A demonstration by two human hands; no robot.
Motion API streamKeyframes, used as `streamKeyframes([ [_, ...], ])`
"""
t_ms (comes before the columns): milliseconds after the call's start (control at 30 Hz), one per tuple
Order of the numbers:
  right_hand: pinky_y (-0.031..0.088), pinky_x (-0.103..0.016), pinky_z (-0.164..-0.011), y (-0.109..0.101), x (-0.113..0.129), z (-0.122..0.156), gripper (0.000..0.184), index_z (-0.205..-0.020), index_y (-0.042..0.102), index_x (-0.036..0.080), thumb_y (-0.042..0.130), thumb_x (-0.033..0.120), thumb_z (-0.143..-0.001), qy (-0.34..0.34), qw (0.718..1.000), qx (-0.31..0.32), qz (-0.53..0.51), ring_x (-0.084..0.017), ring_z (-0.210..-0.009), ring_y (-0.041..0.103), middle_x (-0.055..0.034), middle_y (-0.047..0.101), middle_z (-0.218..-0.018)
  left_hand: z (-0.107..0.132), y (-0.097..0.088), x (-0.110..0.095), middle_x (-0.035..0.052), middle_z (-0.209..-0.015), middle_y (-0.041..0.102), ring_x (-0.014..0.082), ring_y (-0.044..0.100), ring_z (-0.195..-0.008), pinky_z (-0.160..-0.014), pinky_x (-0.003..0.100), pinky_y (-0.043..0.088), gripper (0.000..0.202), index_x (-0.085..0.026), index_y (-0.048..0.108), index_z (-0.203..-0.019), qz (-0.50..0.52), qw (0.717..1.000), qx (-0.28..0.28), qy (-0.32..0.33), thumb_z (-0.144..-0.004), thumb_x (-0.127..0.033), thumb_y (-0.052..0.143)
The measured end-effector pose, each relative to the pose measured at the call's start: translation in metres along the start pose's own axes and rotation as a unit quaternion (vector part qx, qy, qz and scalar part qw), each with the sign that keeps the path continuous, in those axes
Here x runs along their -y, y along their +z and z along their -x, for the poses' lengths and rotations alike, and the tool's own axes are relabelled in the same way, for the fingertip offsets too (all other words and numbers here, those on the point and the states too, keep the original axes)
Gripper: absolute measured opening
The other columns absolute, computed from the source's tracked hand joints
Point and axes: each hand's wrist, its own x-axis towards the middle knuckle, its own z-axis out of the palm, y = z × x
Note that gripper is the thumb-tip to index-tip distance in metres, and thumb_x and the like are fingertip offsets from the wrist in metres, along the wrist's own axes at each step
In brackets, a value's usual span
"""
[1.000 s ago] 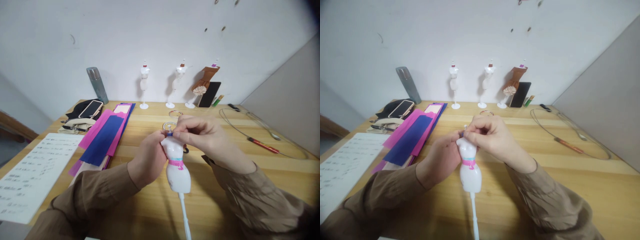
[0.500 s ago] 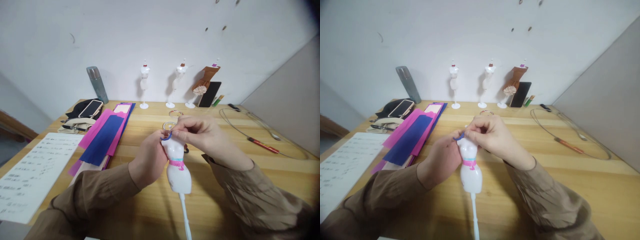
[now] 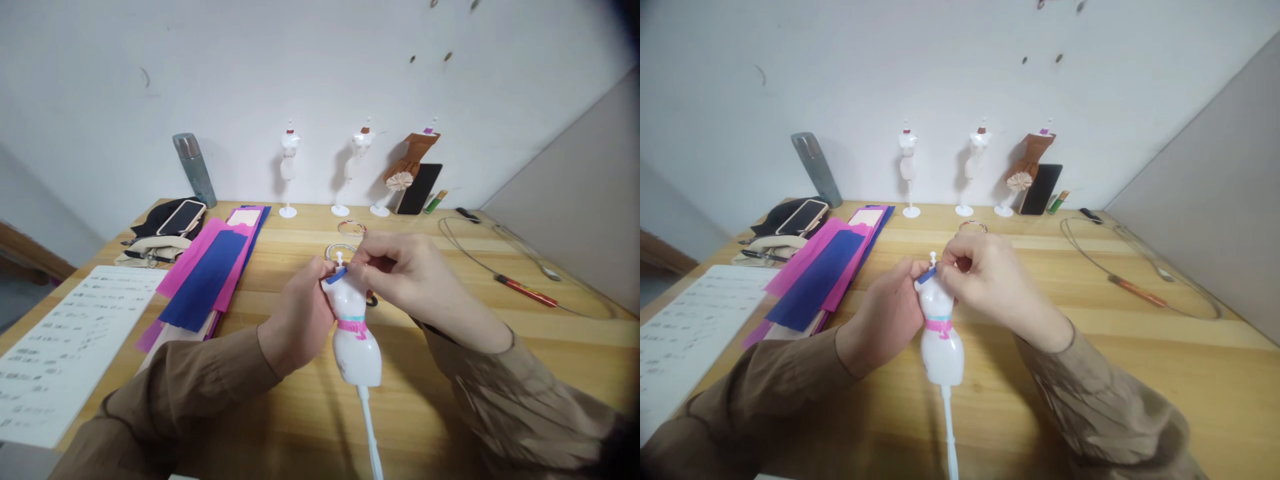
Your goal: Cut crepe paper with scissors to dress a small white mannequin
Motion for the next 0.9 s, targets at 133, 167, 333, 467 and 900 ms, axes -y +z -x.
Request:
streamKeyframes([
  [133, 0.034, -0.025, -0.048, -0.002, -0.001, -0.001, 0.019, -0.055, 0.058, 0.019, 0.062, 0.018, -0.074, 0.010, 1.000, 0.002, -0.005, -0.012, -0.053, 0.048, -0.0011, 0.053, -0.056, 0.001, -0.003, 0.001, 0.0066, -0.077, 0.061, 0.0230, 0.062, -0.083, -0.079, 0.036, 0.050, 0.010, -0.017, 0.057, -0.075, -0.011, 0.999, 0.037, 0.021, -0.078, -0.026, 0.057],
  [167, 0.035, -0.025, -0.048, -0.003, -0.001, 0.000, 0.019, -0.056, 0.058, 0.019, 0.062, 0.019, -0.074, 0.014, 1.000, 0.004, -0.014, -0.012, -0.053, 0.048, -0.0010, 0.053, -0.056, 0.002, -0.005, 0.001, 0.0061, -0.076, 0.060, 0.0227, 0.062, -0.084, -0.079, 0.036, 0.050, 0.007, -0.016, 0.058, -0.074, -0.019, 0.999, 0.043, 0.026, -0.075, -0.023, 0.058],
  [333, 0.036, -0.024, -0.046, -0.013, -0.001, 0.000, 0.019, -0.059, 0.061, 0.018, 0.066, 0.023, -0.076, 0.027, 0.995, 0.044, -0.081, -0.011, -0.048, 0.049, -0.0007, 0.057, -0.055, 0.002, -0.009, 0.001, 0.0065, -0.074, 0.061, 0.0225, 0.062, -0.083, -0.078, 0.035, 0.049, 0.010, -0.014, 0.062, -0.074, -0.062, 0.997, 0.043, 0.014, -0.065, -0.012, 0.057],
  [467, 0.036, -0.024, -0.045, -0.017, -0.002, -0.003, 0.024, -0.058, 0.060, 0.017, 0.070, 0.029, -0.077, 0.034, 0.992, 0.043, -0.112, -0.010, -0.047, 0.048, 0.0000, 0.056, -0.052, 0.003, -0.010, 0.003, 0.0062, -0.078, 0.064, 0.0235, 0.064, -0.083, -0.077, 0.037, 0.049, 0.022, -0.016, 0.061, -0.086, -0.038, 0.999, 0.017, 0.034, -0.063, -0.014, 0.060],
  [900, 0.043, -0.025, -0.047, -0.009, -0.004, -0.005, 0.023, -0.062, 0.063, 0.018, 0.071, 0.035, -0.076, 0.056, 0.982, 0.042, -0.175, -0.012, -0.048, 0.053, 0.0008, 0.055, -0.054, 0.001, -0.012, 0.004, 0.0006, -0.080, 0.061, 0.0156, 0.061, -0.069, -0.064, 0.029, 0.043, 0.029, -0.020, 0.045, -0.085, -0.092, 0.994, 0.009, 0.064, -0.069, -0.017, 0.069],
])
